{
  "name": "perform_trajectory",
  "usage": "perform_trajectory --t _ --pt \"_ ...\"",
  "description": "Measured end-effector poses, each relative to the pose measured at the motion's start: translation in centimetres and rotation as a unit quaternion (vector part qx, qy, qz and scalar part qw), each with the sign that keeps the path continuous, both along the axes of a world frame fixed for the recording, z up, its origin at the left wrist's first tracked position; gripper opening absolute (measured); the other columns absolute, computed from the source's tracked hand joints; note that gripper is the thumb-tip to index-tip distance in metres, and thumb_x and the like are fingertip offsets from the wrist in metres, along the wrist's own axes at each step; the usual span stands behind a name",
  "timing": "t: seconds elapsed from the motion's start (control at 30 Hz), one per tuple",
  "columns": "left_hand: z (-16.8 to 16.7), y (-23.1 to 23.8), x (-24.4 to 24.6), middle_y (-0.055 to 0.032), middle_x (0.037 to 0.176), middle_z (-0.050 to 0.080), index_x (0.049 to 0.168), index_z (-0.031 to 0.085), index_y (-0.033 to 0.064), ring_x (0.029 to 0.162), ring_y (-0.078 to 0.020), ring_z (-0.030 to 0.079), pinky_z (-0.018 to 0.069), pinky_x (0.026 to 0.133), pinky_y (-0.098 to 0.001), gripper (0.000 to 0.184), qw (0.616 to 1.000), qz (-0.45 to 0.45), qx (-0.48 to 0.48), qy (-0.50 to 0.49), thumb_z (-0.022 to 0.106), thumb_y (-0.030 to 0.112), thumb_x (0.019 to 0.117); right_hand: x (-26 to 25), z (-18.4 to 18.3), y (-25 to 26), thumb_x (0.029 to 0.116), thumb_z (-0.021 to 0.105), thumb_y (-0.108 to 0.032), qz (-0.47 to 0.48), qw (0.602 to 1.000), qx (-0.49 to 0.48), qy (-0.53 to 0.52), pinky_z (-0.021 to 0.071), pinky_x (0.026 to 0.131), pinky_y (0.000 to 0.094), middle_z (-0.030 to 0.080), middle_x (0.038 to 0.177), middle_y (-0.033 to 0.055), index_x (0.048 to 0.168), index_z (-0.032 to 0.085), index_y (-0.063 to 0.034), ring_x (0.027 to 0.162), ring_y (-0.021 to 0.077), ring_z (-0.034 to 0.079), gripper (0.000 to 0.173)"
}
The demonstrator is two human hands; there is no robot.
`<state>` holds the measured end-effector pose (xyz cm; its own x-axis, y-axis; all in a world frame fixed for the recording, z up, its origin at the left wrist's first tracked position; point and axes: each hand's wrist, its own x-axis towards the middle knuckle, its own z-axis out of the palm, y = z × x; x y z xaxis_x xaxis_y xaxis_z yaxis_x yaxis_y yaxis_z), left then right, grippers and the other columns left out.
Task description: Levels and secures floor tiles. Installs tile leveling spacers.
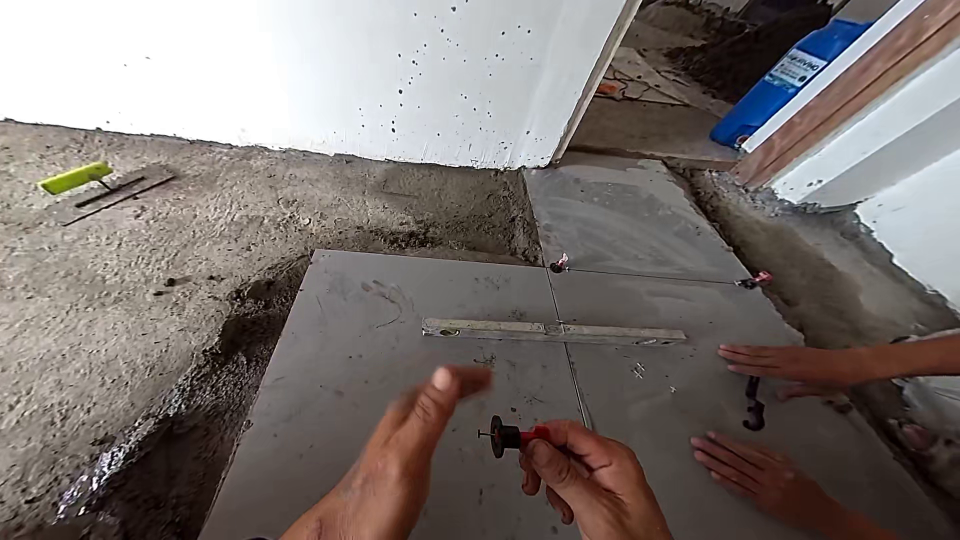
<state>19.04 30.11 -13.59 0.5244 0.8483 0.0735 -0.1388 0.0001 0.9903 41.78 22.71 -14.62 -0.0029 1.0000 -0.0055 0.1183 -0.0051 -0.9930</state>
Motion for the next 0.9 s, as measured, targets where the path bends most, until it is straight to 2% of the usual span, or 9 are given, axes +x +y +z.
perform_trajectory --t 0.07,0.17,0.3,0.37,0.47,0.57,0.67,0.8,0.9 --pt "-0.2 -0.2 0.5 -0.0118 0.121 0.074 0.128 0.067 0.0017 0.115 -0.0219 0.069 0.0533 0.104 -0.0424 0.082 0.997 -0.025 0.017 -0.069 0.019 0.064 0.1060 0.4 -0.2 0.2 0.1032 0.061 -0.012 -0.005 1.000 -0.009 0.005 0.0518 0.051 0.0208 0.073 0.087 0.0046 0.103 0.070 -0.0007 0.064 0.0072 0.065 0.014" --pt "-0.2 1.2 0.2 -0.0105 0.110 0.075 0.122 0.071 0.0092 0.105 -0.0215 0.070 0.0543 0.098 -0.0396 0.079 0.994 0.029 0.054 -0.091 0.020 0.067 0.1044 1.4 -0.9 0.3 0.1048 0.058 -0.014 -0.012 0.999 -0.022 0.023 0.0477 0.046 0.0208 0.073 0.086 0.0064 0.103 0.070 -0.0014 0.060 0.0080 0.062 0.017" --pt "-1.1 1.8 1.6 -0.0040 0.130 0.070 0.137 0.063 0.0112 0.128 -0.0205 0.062 0.0482 0.110 -0.0465 0.065 0.998 0.002 -0.046 0.051 0.025 0.055 0.1073 2.1 -1.3 1.1 0.1046 0.058 -0.013 -0.014 0.999 -0.026 0.025 0.0482 0.047 0.0209 0.073 0.086 0.0055 0.103 0.069 -0.0016 0.061 0.0075 0.063 0.016" --pt "-2.0 1.8 2.7 -0.0056 0.133 0.069 0.131 0.066 0.0060 0.131 -0.0202 0.060 0.0472 0.113 -0.0459 0.066 0.996 -0.047 -0.070 0.012 0.026 0.053 0.1082 2.5 -1.5 1.7 0.1043 0.058 -0.012 -0.014 0.999 -0.030 0.012 0.0483 0.048 0.0201 0.073 0.087 0.0040 0.104 0.069 -0.0013 0.061 0.0060 0.063 0.016" --pt "-3.3 3.4 3.5 -0.0105 0.121 0.074 0.116 0.073 0.0044 0.124 -0.0243 0.064 0.0476 0.112 -0.0457 0.074 0.993 -0.045 0.004 -0.111 0.028 0.062 0.1064 3.9 -1.8 3.1 0.1051 0.057 -0.013 -0.018 0.999 -0.034 -0.015 0.0485 0.048 0.0200 0.073 0.087 0.0037 0.107 0.071 -0.0004 0.061 0.0056 0.062 0.019" --pt "-3.8 5.5 3.8 -0.0092 0.125 0.072 0.121 0.072 0.0068 0.127 -0.0241 0.062 0.0462 0.112 -0.0452 0.068 0.994 -0.031 -0.003 -0.106 0.032 0.060 0.1066 5.6 -2.4 5.2 0.1057 0.057 -0.018 -0.030 0.998 -0.025 -0.046 0.0473 0.046 0.0205 0.072 0.086 0.0045 0.104 0.071 -0.0017 0.060 0.0068 0.062 0.021" --pt "-5.7 6.8 5.2 -0.0039 0.128 0.071 0.126 0.069 0.0101 0.122 -0.0181 0.065 0.0564 0.101 -0.0421 0.048 0.997 0.009 -0.061 0.047 0.043 0.045 0.1062 8.4 -3.1 8.8 0.1044 0.057 -0.024 -0.057 0.988 -0.012 -0.141 0.0507 0.046 0.0246 0.072 0.084 0.0023 0.102 0.072 -0.0062 0.061 0.0099 0.064 0.023" --pt "-13.7 7.6 6.7 -0.0039 0.112 0.071 0.130 0.068 0.0098 0.089 -0.0100 0.068 0.0582 0.071 -0.0286 0.052 0.980 0.031 0.114 0.159 0.045 0.049 0.1050 15.8 -4.5 17.3 0.1054 0.058 -0.023 -0.130 0.928 -0.123 -0.327 0.0543 0.059 0.0415 0.072 0.087 0.0088 0.106 0.072 -0.0062 0.067 0.0216 0.066 0.022" --pt "-18.9 6.7 6.2 -0.0103 0.108 0.070 0.133 0.065 0.0095 0.074 -0.0126 0.063 0.0542 0.061 -0.0288 0.047 0.966 -0.032 0.193 0.167 0.051 0.044 0.1044 20.0 -7.8 23.4 0.1070 0.057 -0.021 -0.136 0.886 -0.220 -0.385 0.0590 0.071 0.0489 0.071 0.099 0.0154 0.112 0.071 -0.0028 0.079 0.0279 0.069 0.023"
